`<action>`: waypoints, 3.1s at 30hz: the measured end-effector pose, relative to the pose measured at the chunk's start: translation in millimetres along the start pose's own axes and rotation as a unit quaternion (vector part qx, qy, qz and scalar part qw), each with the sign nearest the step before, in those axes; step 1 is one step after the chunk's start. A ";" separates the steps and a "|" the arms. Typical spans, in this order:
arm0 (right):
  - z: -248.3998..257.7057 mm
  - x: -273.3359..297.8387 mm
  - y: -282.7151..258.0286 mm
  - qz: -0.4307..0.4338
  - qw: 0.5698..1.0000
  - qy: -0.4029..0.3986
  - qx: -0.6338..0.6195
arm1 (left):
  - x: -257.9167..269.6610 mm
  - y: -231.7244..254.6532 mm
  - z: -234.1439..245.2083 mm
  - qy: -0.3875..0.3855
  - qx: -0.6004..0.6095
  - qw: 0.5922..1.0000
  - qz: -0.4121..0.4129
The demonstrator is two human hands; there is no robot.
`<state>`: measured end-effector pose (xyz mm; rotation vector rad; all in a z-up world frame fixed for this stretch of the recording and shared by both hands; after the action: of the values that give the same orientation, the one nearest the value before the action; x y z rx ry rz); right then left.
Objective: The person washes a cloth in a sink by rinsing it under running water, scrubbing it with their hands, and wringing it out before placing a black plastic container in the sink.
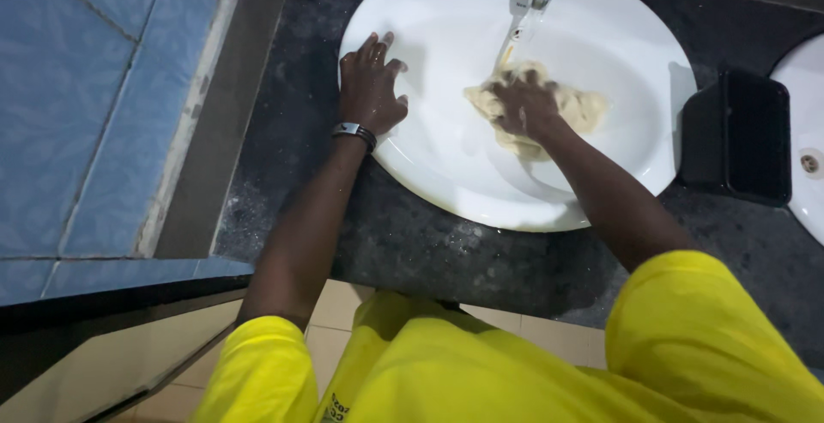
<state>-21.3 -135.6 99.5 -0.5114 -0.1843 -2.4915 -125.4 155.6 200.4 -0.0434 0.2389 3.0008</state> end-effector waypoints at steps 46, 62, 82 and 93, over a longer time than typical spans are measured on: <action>88.1 -6.7 76.3 0.217 0.829 0.394 -0.332 | -157.7 131.6 -169.4 -0.122 0.254 0.958 0.055; 30.6 98.4 27.0 0.075 0.550 0.121 -0.823 | -177.3 147.8 -200.8 -0.230 0.766 0.597 -0.058; 38.2 179.5 -6.1 -0.086 0.693 0.401 -0.594 | -69.9 224.0 -111.9 0.078 0.362 0.917 -0.151; 13.1 200.4 -1.1 -0.057 0.665 0.464 -0.583 | -87.3 232.1 -149.3 -0.038 0.640 0.765 0.054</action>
<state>-169.4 -235.4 191.4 0.4241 1.8850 -2.3215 -66.9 -106.6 92.5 0.2294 2.1737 2.2337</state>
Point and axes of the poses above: each hand's wrist, its own x-axis away from the middle knuckle, its own z-axis out of the back of the hand, y = z × x, the point moved 2 cm from there along -x, towards the middle knuckle, and after that the axes turned 15 degrees about -y, right-handed, at the moved point
